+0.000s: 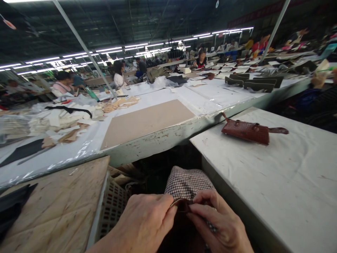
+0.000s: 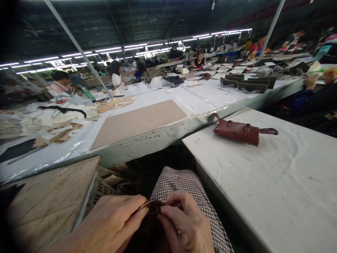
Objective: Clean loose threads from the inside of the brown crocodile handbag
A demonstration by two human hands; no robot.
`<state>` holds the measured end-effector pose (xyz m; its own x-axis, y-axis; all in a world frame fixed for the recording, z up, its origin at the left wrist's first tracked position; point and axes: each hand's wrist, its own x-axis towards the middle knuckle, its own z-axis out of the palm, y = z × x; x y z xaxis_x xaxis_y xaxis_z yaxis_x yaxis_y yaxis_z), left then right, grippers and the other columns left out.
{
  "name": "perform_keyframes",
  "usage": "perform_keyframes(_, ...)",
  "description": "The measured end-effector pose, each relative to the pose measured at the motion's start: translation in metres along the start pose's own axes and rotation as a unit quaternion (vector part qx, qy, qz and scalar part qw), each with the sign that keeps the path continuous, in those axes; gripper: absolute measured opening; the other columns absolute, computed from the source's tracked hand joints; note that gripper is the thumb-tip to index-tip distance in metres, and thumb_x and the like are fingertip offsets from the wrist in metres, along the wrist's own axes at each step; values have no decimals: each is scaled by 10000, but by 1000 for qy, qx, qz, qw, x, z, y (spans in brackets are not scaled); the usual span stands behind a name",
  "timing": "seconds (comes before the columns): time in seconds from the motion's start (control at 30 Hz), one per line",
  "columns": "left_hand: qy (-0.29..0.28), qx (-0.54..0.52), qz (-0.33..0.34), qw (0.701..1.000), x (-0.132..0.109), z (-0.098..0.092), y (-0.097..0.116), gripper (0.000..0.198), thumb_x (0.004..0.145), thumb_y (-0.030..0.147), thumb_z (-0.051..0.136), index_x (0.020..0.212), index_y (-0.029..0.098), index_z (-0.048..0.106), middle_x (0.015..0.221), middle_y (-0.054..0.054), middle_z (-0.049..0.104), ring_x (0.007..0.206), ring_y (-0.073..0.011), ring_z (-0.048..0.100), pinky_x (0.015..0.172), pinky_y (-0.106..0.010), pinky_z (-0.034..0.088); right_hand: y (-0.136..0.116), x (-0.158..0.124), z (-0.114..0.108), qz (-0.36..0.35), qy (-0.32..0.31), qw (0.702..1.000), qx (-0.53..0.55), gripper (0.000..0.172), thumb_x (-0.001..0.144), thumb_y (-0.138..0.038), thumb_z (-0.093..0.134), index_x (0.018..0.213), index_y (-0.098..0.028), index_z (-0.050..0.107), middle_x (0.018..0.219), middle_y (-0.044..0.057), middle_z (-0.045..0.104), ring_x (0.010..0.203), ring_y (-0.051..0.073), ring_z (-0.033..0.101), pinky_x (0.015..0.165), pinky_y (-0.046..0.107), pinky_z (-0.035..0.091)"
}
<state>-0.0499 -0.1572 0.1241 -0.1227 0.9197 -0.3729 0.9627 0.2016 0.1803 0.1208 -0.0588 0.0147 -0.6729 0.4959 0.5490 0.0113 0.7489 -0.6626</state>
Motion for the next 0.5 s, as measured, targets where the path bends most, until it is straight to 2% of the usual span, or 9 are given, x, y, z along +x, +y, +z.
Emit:
perform_keyframes(0.1, 5, 5, 6, 1000, 0, -1, 0, 271, 981, 185, 320, 890, 228, 572, 859, 8, 655, 765, -214, 646, 672, -353, 425, -2, 2, 0, 33, -12, 999, 20, 91, 885, -195, 629, 949, -206, 693, 925, 51, 586, 810, 118, 647, 712, 164, 573)
perform_keyframes(0.27, 0, -22, -29, 999, 0, -3, -1, 261, 988, 205, 344, 887, 234, 583, 872, 13, 654, 822, -221, 644, 734, -364, 437, -7, 8, -2, 81, -34, 992, 87, 90, 919, -213, 583, 896, -190, 668, 937, 47, 550, 841, 106, 612, 744, 150, 534)
perform_keyframes(0.4, 49, -71, -23, 996, 1, 0, -6, 204, 975, 216, 412, 883, 238, 593, 951, 18, 623, 879, -187, 606, 773, -323, 435, -13, 12, -6, 145, -81, 977, 131, 140, 946, -255, 535, 864, -199, 634, 962, 26, 528, 900, 93, 584, 816, 132, 488)
perform_keyframes(0.5, 81, -144, 23, 986, 2, 4, -10, 162, 962, 187, 441, 965, 272, 579, 1016, 59, 610, 915, -127, 584, 841, -250, 419, -16, 12, -4, 187, -77, 968, 147, 173, 935, -276, 525, 806, -201, 613, 959, 9, 519, 895, 83, 570, 828, 122, 454)
